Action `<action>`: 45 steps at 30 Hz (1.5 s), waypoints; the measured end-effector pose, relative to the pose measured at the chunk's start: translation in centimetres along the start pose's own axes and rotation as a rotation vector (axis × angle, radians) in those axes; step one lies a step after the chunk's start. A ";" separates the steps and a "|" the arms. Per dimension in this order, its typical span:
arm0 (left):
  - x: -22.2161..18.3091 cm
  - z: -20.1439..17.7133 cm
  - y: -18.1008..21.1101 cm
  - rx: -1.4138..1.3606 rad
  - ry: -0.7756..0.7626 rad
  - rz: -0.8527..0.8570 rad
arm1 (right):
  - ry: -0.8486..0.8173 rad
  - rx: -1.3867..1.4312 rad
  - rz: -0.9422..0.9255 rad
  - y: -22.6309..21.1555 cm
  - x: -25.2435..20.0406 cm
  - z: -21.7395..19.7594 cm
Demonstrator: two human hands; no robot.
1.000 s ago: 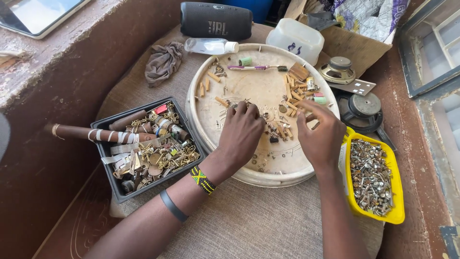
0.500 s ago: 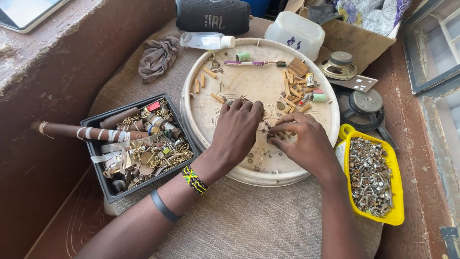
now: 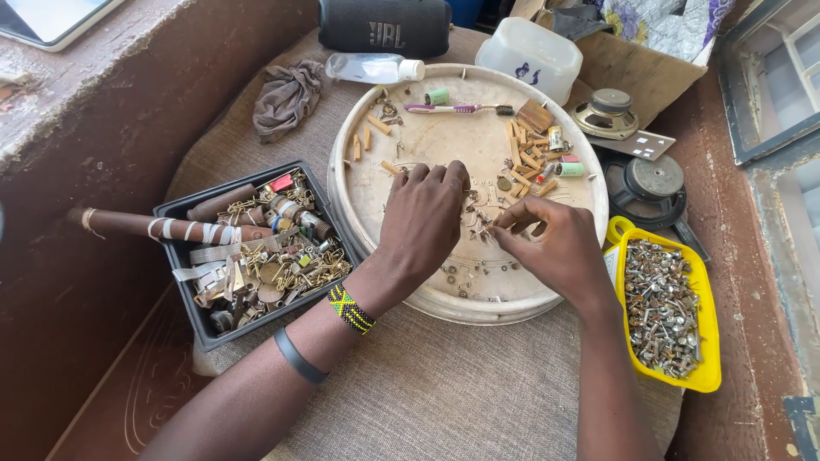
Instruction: The person is inspecting and sorting through a variety of small metal components and wooden sticks on a circular tray.
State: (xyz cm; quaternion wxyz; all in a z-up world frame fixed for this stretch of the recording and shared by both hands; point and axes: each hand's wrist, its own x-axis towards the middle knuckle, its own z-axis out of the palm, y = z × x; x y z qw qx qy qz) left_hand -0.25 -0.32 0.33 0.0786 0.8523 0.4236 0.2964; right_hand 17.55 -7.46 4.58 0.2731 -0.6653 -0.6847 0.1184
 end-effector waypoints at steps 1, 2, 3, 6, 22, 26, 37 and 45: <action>-0.1 -0.3 0.1 0.001 0.002 -0.002 | -0.001 0.000 -0.003 -0.2 0.0 0.1; -0.1 -0.5 0.2 0.003 0.001 -0.001 | 0.014 0.013 -0.006 -0.2 -0.1 0.0; -0.1 -0.8 0.4 0.006 -0.001 -0.001 | 0.029 0.026 -0.008 -0.3 -0.2 0.0; -0.1 -1.2 0.6 0.023 -0.004 0.010 | 0.063 0.096 -0.030 -0.6 -0.2 0.0; -0.6 -0.8 0.7 -0.051 -0.012 0.070 | 0.307 0.341 -0.022 1.1 -0.3 0.3; -0.6 -0.5 0.7 -0.036 -0.012 0.072 | 0.266 0.354 -0.024 1.6 -0.2 0.5; -0.9 0.0 0.2 0.008 -0.064 0.070 | 0.325 0.395 0.108 -0.4 -0.4 0.0; -0.9 0.7 0.0 0.046 -0.050 0.072 | -0.009 -0.047 0.259 -0.5 -0.6 0.1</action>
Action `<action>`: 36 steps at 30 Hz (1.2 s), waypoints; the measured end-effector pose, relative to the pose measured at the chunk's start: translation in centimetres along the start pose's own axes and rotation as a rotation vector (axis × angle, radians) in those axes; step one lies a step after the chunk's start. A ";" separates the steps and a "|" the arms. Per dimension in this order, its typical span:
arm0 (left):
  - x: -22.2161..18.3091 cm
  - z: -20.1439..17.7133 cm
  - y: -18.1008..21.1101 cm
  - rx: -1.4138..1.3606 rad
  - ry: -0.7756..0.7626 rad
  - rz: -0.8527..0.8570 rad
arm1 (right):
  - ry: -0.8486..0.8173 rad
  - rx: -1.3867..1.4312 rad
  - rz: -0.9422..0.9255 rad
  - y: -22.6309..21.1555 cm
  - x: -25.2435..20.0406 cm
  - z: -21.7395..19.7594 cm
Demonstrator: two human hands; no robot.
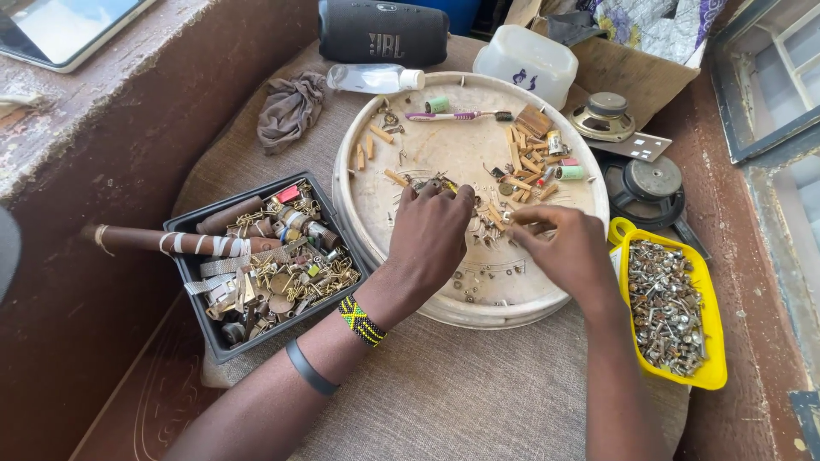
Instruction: The person is inspecting and sorting through a variety of small metal components and wooden sticks on a circular tray.
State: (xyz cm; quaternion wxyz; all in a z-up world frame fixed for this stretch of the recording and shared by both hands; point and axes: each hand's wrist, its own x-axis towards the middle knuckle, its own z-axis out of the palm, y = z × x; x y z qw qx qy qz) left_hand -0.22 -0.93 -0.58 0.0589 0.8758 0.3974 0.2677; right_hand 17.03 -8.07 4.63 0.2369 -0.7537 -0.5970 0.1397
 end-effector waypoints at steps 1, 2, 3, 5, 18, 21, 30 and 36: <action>0.0 0.0 0.0 0.002 -0.001 0.002 | 0.001 0.002 0.000 0.1 0.2 0.1; 0.1 -0.1 -0.1 0.002 0.001 0.002 | 0.001 -0.016 -0.024 0.2 0.5 0.2; 0.0 0.0 0.0 -0.002 -0.001 0.003 | -0.001 -0.035 -0.044 0.5 0.6 0.2; 0.0 0.2 -0.1 -0.013 0.004 0.003 | 0.018 -0.020 -0.022 0.3 0.3 0.1; 0.0 -1.1 0.4 -0.038 -0.009 -0.011 | -0.057 -0.163 0.054 2.1 0.6 -0.3; 0.3 -0.6 0.1 -0.219 0.005 -0.049 | 0.005 -0.090 0.069 1.4 0.2 -0.8; 0.5 1.6 0.7 -0.763 0.122 -0.137 | 0.362 0.300 -0.152 -0.7 -1.4 -1.3; -0.1 4.7 0.3 -0.799 0.143 -0.140 | 0.078 0.818 -0.347 -6.0 -2.6 3.3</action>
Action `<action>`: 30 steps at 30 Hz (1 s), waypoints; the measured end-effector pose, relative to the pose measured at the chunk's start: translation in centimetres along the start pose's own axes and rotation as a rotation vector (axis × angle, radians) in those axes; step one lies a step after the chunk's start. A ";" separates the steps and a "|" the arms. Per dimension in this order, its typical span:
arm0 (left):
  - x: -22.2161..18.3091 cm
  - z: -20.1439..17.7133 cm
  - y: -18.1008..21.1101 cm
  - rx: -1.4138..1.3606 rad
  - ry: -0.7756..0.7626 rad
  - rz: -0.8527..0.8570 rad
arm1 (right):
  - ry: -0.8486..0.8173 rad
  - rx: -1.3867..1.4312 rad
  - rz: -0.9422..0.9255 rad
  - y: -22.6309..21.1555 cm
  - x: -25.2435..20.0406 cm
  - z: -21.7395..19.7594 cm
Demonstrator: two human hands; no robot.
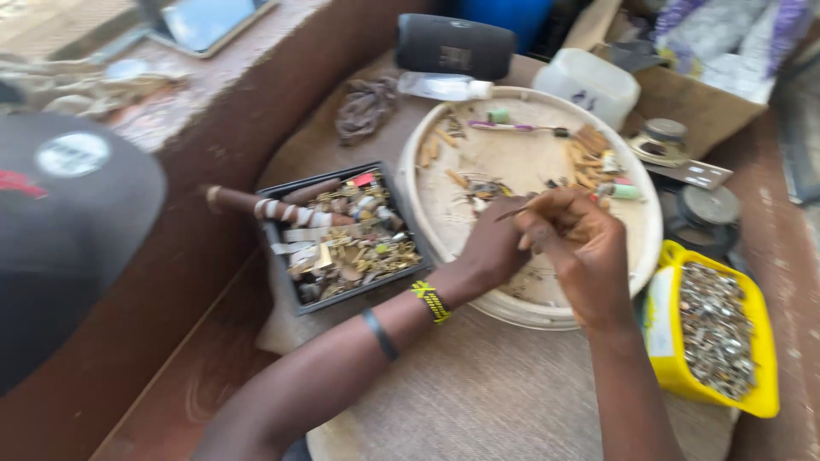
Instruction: The person is inspecting and sorting through a variety of small metal components and wooden sticks on a circular tray.
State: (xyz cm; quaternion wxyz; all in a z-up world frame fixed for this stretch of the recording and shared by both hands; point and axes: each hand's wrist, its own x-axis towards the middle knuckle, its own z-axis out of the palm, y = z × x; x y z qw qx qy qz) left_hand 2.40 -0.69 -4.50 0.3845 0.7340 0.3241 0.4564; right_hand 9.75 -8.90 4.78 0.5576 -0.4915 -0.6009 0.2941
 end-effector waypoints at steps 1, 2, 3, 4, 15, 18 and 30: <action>-0.2 0.5 -0.6 0.010 0.012 -0.006 | -0.014 0.009 -0.002 -1.6 -0.1 1.7; -0.2 1.1 -1.2 0.045 0.035 -0.017 | -0.095 -0.098 -0.036 -3.1 -0.2 3.2; -0.1 1.9 -1.6 0.074 0.052 -0.024 | -0.169 -0.212 -0.071 -4.8 -0.3 4.5; 0.0 2.7 -2.1 0.078 0.058 -0.026 | -0.175 -0.209 -0.074 -5.2 0.2 5.3; -0.1 -0.4 -0.8 -0.154 0.082 0.010 | -0.088 -0.555 -0.222 -4.1 1.5 5.1; 1.0 -2.3 3.2 -0.214 0.098 -0.129 | 0.137 -0.751 -0.452 -3.0 0.9 -0.2; 0.6 -3.7 4.9 -0.564 -0.002 -0.202 | 0.218 -0.326 -0.124 2.3 0.6 -4.4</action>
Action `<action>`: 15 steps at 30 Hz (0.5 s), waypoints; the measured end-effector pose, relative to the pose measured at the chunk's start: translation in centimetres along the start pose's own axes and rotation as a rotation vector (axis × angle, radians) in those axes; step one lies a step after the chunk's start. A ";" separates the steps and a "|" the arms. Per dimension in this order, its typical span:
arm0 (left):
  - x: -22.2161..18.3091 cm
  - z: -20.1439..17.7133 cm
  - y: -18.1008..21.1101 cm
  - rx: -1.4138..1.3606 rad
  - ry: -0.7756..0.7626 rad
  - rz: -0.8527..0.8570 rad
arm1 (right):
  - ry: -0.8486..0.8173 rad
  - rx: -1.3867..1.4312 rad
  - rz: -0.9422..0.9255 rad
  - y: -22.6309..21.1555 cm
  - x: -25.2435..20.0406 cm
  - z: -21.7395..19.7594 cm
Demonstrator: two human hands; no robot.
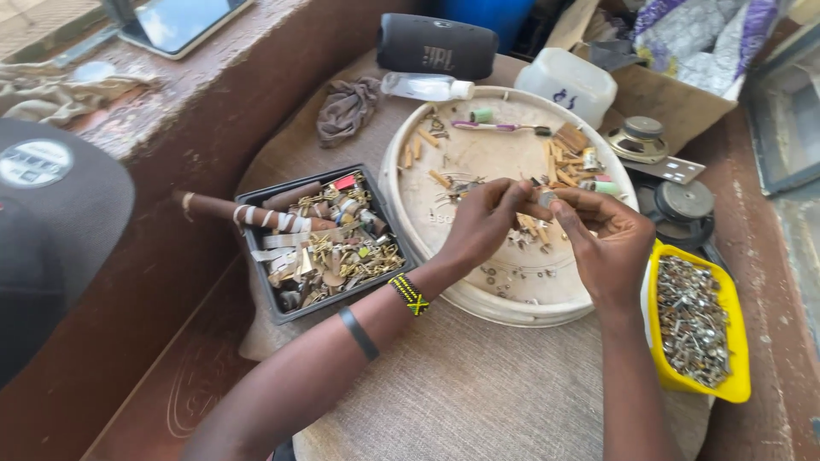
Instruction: The person is inspecting and sorting through a variety of small metal components and wooden sticks on a circular tray.
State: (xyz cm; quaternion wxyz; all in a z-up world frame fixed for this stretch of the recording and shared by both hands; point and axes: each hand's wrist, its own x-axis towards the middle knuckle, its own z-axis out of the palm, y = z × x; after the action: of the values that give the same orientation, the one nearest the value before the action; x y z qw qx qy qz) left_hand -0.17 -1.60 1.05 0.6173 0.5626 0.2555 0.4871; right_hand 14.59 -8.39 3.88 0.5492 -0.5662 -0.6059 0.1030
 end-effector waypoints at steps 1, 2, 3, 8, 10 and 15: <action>0.3 0.1 -0.5 -0.004 -0.010 -0.001 | 0.007 -0.007 0.003 0.2 0.1 -0.2; 0.6 0.1 -0.9 0.194 -0.001 0.029 | 0.010 0.116 0.055 0.4 0.1 -0.3; 0.9 -0.1 -1.3 0.393 0.017 0.061 | 0.004 0.244 0.103 0.5 0.3 -0.2; 0.4 -0.9 -4.3 0.962 -0.011 0.237 | -0.227 0.302 0.124 -5.5 -1.1 3.3; 0.1 -1.3 -4.9 0.993 0.020 0.233 | -0.331 0.220 0.059 -8.4 -1.3 5.6; 0.4 -0.5 -6.2 1.102 0.021 0.341 | -0.566 0.187 -0.099 -12.1 -1.3 10.4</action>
State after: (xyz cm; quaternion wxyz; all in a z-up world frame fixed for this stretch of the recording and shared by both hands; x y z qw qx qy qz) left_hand 1.49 -0.34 -4.82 0.1434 0.8293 0.3835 0.3804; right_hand -0.83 -8.32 8.31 0.4125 -0.4318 -0.7498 0.2851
